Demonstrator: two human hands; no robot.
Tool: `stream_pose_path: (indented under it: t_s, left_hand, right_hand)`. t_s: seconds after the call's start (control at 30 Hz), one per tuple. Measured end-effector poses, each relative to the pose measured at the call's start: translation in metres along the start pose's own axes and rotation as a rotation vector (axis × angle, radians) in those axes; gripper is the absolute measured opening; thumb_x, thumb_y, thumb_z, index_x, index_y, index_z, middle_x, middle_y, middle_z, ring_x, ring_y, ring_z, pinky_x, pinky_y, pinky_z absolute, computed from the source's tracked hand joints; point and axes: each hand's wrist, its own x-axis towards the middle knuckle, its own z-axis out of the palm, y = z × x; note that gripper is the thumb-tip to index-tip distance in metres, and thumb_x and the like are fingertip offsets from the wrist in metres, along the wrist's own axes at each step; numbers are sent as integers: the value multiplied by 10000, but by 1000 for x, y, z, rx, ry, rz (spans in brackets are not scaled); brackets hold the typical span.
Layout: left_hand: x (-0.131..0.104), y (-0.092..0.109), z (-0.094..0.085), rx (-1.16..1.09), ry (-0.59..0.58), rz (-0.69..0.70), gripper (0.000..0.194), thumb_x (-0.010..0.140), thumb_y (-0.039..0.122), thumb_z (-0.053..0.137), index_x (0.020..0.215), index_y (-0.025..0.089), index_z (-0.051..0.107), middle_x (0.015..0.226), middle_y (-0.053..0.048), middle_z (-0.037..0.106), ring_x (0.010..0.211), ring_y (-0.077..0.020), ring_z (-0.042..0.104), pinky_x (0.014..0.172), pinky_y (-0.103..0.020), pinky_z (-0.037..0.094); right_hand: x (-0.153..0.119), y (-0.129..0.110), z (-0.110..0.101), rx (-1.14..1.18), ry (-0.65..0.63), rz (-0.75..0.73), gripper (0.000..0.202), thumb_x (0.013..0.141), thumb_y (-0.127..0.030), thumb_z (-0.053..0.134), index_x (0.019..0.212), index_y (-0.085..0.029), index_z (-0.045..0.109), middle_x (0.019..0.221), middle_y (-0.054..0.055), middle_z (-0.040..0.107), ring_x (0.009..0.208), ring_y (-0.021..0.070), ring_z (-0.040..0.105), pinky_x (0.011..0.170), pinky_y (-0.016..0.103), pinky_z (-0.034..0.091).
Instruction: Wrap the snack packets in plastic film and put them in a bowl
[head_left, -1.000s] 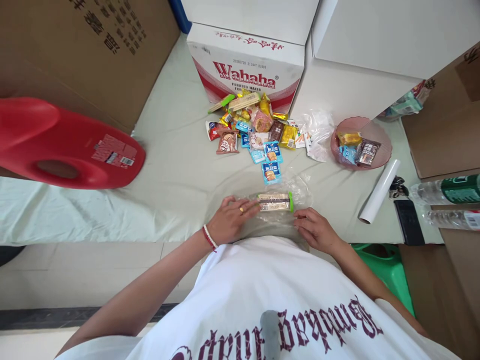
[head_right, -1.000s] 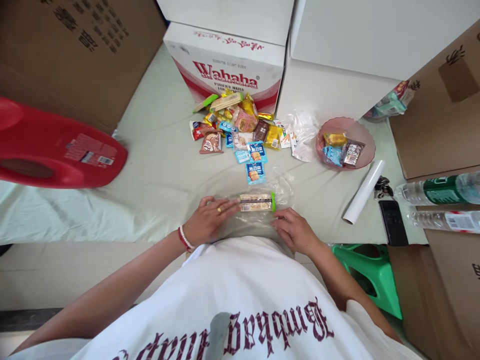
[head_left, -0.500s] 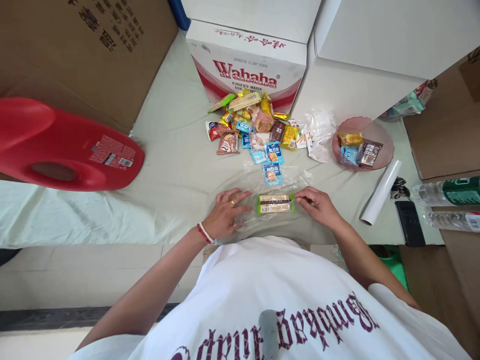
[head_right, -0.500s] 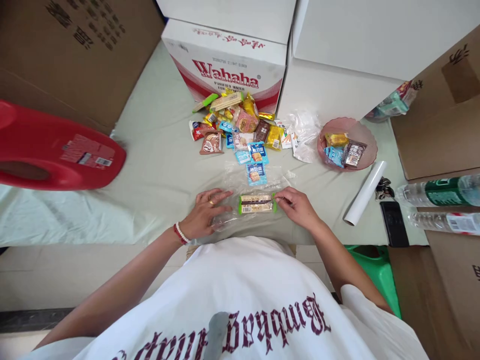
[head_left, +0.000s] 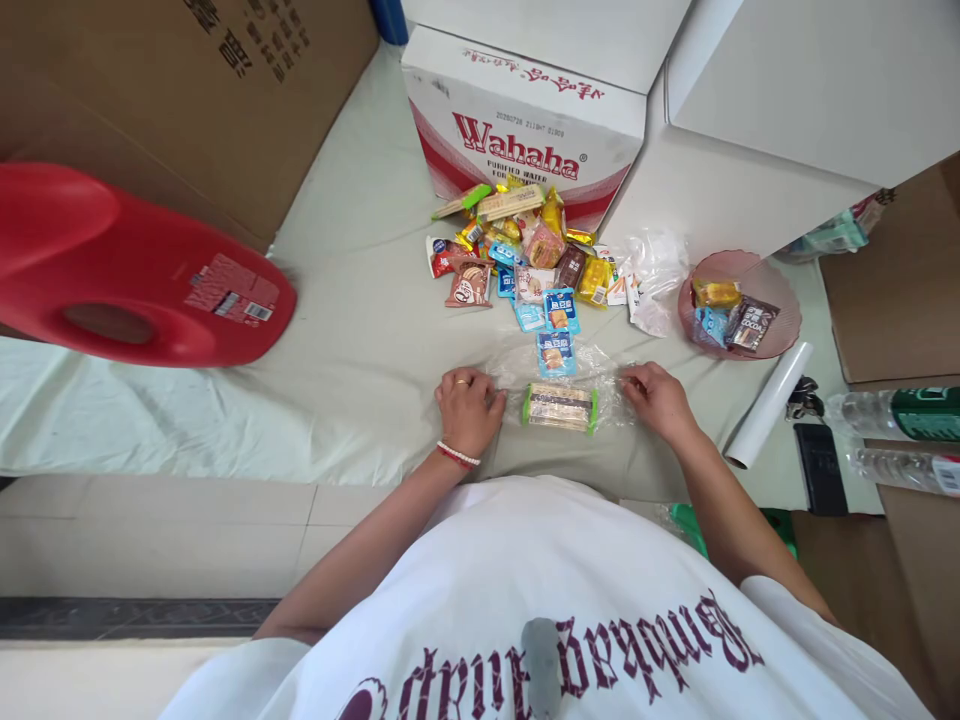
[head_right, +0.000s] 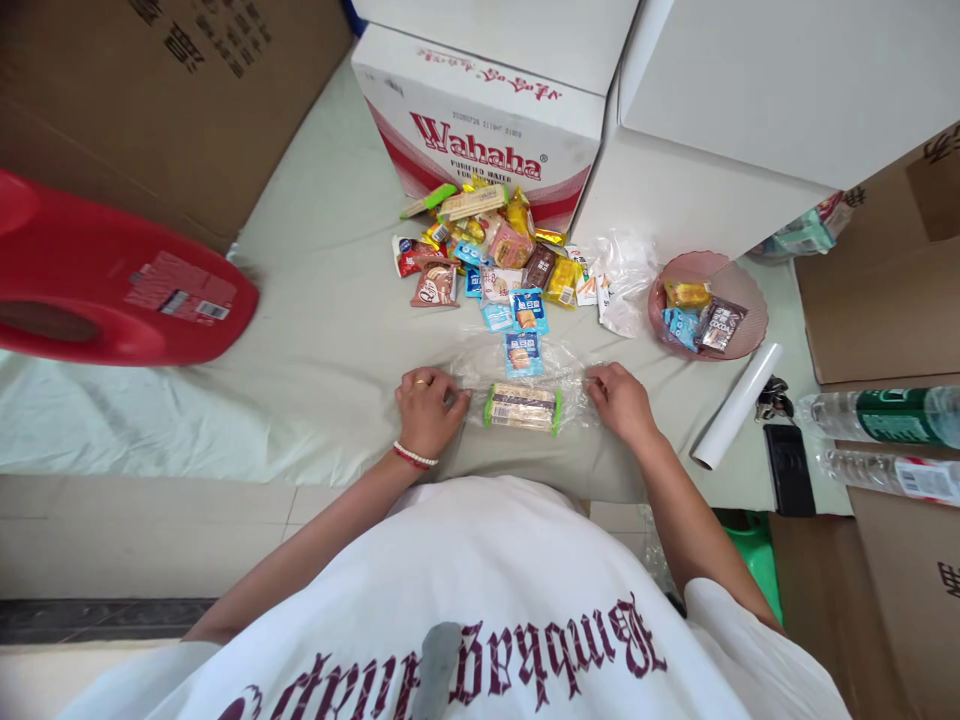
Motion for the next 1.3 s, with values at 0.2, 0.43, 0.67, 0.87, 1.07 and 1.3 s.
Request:
stream_pose_path:
  t_s: [0.2,0.43,0.67,0.87,1.07,1.3]
  left_hand:
    - [7,6,0,-13,29,-74,610,871,424,656,1391,139,513,1232,-175,666,1151,-367,580,949,-490,450]
    - [19,13,-3,-62,-110,-165,761,840,330,678,1518,149,384,1101,-113,722,1149,-333,612,959,-450,411]
    - [25,9,-5,-51,-183,-132,140,853,343,676,929,227,671,885,-57,710,1012,-293,605,888,-427,387]
    - [22,0,-8,-86,-163,-77,103,847,240,610,933,224,666,940,-65,708,1009,-288,588,876,-421,402]
    - [17,6,-37,-406,-216,-83,81,866,270,571,813,214,596,776,-11,639,762,-186,592,741,-315,455]
    - [4,70,-19,-231,-429,205,163,951,196,497,888,183,647,902,-59,692,822,-194,631,745,-318,485]
  right_hand:
    - [48,-44,2,-80,23,-249,475,981,-414,536,1377,-157,587,1303,167,641,1207,335,527,1075,476,403]
    - [90,-79,28,-167,-265,-21,383,839,-228,672,1212,-138,671,878,100,710,915,281,587,788,327,429]
    - [48,-88,0,190,-330,-367,199,962,-271,529,992,-194,710,791,19,650,723,166,554,699,263,383]
    - [-7,-86,16,-144,-448,-531,259,1002,-180,463,985,-210,720,951,63,640,824,185,533,635,273,292]
    - [-28,-80,40,-147,-320,-489,293,948,-84,484,1018,-211,739,977,66,622,925,210,500,709,285,331]
    - [-32,-82,44,100,-253,-479,314,945,-114,465,1046,-191,752,963,82,635,915,229,521,801,348,439]
